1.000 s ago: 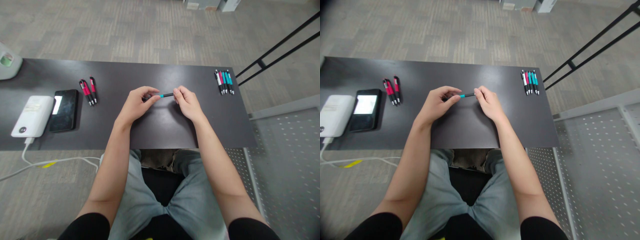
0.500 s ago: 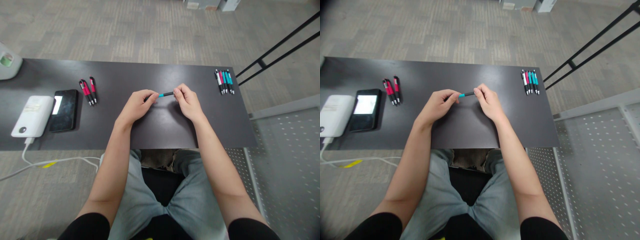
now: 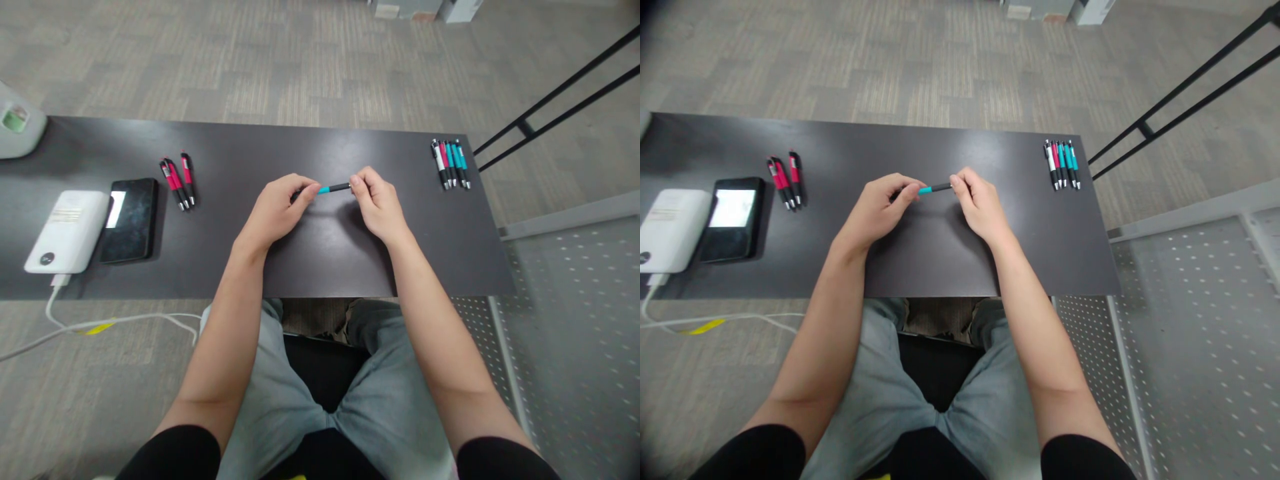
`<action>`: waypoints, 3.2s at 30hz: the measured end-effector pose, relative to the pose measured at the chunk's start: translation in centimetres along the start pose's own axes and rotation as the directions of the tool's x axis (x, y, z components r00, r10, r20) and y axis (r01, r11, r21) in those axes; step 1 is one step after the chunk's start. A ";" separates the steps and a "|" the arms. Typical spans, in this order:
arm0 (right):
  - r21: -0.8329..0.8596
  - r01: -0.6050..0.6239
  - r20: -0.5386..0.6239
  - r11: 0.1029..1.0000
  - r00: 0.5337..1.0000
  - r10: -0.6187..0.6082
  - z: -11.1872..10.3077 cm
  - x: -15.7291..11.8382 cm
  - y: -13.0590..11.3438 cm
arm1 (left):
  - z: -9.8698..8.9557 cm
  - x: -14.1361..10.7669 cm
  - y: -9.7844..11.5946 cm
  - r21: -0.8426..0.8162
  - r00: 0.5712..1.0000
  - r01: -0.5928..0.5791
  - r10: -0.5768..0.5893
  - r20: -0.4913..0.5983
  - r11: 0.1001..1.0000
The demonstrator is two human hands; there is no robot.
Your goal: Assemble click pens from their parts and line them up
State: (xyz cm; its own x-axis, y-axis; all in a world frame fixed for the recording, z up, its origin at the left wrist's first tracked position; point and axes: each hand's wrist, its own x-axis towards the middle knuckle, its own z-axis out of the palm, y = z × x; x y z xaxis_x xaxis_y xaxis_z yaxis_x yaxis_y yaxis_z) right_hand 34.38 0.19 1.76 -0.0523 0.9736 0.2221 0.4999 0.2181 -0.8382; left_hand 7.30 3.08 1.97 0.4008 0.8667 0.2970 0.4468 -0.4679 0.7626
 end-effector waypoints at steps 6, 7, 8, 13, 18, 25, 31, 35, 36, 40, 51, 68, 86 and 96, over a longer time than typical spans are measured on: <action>-0.003 0.018 0.017 1.000 1.000 -0.018 0.0 0.0 0.1 | -0.1 -0.2 -0.2 0.030 0.999 -0.038 0.037 0.016 0.999; 0.002 0.014 0.024 1.000 1.000 -0.015 0.0 -0.1 0.1 | -0.1 -0.2 -0.1 0.038 0.999 -0.043 0.043 0.002 0.998; 0.007 0.010 0.029 1.000 1.000 -0.010 0.0 -0.1 0.0 | -0.1 -0.2 -0.1 0.043 0.999 -0.045 0.046 -0.011 0.998; 0.028 -0.042 0.032 0.999 0.999 0.041 0.2 0.0 -0.9 | -0.1 -0.1 0.2 0.053 0.999 -0.038 0.040 -0.034 0.998; 0.066 -0.073 0.023 0.995 0.997 0.072 0.4 0.0 -1.3 | -0.1 0.0 0.6 0.067 0.998 -0.025 0.029 -0.057 0.997; 0.162 -0.082 -0.048 0.983 0.995 0.091 1.5 -0.1 0.2 | 0.7 -0.1 0.9 -0.001 1.000 0.004 -0.004 -0.026 1.000; 0.266 -0.024 0.046 0.964 0.999 0.012 2.0 -0.4 0.4 | 1.8 -0.1 1.2 -0.340 0.994 0.067 -0.092 -0.058 0.938; 0.306 0.002 0.182 0.952 0.981 -0.061 1.6 -0.6 -0.5 | 1.8 0.3 1.3 -0.528 0.983 0.098 -0.164 -0.079 0.844; 0.321 0.002 0.209 0.947 0.975 -0.073 1.5 -0.7 -0.7 | 1.7 0.4 1.4 -0.557 0.982 0.094 -0.169 -0.086 0.825; 0.351 -0.015 0.199 0.936 0.978 -0.059 1.7 -0.8 -1.1 | 1.5 0.6 1.5 -0.560 0.972 0.117 -0.209 -0.103 0.820; 0.303 0.005 -0.145 0.953 0.989 0.041 1.6 -0.2 0.1 | 0.8 0.6 0.0 -0.496 0.934 0.115 -0.264 -0.241 0.860; 0.378 0.064 -0.333 0.924 0.940 0.072 1.9 0.6 2.0 | 1.7 -0.1 0.0 -0.446 0.984 0.175 -0.167 0.058 0.877; 0.445 0.062 -0.348 0.893 0.931 0.109 1.4 1.7 4.3 | 1.0 0.0 0.1 -0.311 0.948 0.293 -0.317 -0.030 0.904; 0.343 -0.022 -0.272 0.939 0.955 0.122 0.6 1.5 1.3 | 0.7 -0.2 0.3 -0.126 0.951 0.293 -0.302 -0.060 0.948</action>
State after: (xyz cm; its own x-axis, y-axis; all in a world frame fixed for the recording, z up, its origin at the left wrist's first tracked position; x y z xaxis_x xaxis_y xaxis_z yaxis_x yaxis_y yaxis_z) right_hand 34.38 1.93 0.70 0.2462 0.9377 0.2453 0.1740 0.2062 -0.9629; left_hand 7.88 2.61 1.76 0.1981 0.9764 0.0864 0.4406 -0.1674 0.8819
